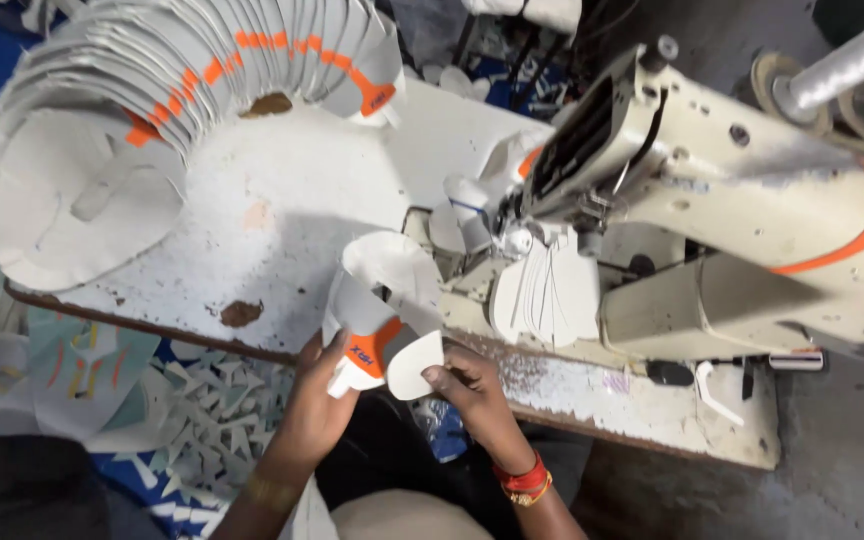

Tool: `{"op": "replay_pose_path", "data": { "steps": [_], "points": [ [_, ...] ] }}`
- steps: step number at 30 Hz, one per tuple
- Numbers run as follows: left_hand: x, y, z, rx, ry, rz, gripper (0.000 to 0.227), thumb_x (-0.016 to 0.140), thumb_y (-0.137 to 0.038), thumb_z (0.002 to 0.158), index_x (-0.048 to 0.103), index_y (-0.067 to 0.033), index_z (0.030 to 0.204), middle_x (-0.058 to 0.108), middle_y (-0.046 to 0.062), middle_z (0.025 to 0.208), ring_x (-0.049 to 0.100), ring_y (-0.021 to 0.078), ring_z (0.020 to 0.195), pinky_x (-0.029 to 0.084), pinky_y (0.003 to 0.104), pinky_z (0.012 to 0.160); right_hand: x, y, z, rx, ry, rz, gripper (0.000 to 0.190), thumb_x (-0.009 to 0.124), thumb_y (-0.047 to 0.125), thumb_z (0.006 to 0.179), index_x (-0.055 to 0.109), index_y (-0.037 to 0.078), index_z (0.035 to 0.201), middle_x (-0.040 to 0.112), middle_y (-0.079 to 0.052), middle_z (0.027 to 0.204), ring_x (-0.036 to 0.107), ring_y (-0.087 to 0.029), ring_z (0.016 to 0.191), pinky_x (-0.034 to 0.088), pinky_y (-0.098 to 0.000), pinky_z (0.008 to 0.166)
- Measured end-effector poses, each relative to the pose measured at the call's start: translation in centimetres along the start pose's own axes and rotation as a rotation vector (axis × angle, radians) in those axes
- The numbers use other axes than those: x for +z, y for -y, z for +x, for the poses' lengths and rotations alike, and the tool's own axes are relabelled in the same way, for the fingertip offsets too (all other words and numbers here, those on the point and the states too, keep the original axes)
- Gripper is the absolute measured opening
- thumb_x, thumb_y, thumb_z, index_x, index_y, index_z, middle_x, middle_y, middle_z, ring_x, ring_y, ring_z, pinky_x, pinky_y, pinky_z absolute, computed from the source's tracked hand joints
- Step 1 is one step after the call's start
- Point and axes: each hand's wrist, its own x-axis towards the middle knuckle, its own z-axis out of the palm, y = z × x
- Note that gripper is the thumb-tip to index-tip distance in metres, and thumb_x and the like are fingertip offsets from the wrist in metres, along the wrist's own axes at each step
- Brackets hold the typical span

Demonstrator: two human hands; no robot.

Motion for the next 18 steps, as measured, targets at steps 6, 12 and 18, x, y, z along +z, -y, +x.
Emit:
{"op": "replay_pose_path", "data": {
  "steps": [6,12,18],
  "points": [
    [2.9,-0.6,1.9,0.041,-0.084,0.258,0.039,0.065,-0.022,0.097,0.058,0.0018,0.127,0.07,0.008,0.112,0.068,0.0177,0.103,0.056,0.036,0.089,-2.5,-0.3,-1.9,-0.035,-0.174,-0.268,0.021,0.062,0.016,0.101,0.073,-0.001,0.107,0.072,-0.007,0.088,0.067,-0.015,0.082,0.056,-0.0313,0.072],
    [1.5,1.2,1.9,0.18,0.201,0.389,0.039,0.065,-0.021,0.114,0.059,0.0104,0.135,0.059,0.004,0.107,0.052,0.0087,0.098,0.046,0.028,0.089,0.5,6.5,-0.4,-0.341,-0.418,-0.286,0.054,0.053,0.014,0.102,0.036,0.009,0.154,0.065,-0.011,0.123,0.063,-0.019,0.098,0.052,-0.0339,0.089],
    [4.5,-0.6,1.8,0.118,0.135,0.314,0.047,0.063,-0.024,0.101,0.053,0.0042,0.138,0.067,0.007,0.118,0.062,0.0112,0.106,0.053,0.03,0.092,2.7,6.0,-0.2,-0.522,-0.19,-0.393,0.041,0.052,0.007,0.107,0.05,0.001,0.147,0.053,-0.019,0.154,0.052,-0.027,0.142,0.043,-0.0385,0.117]
  ]
}}
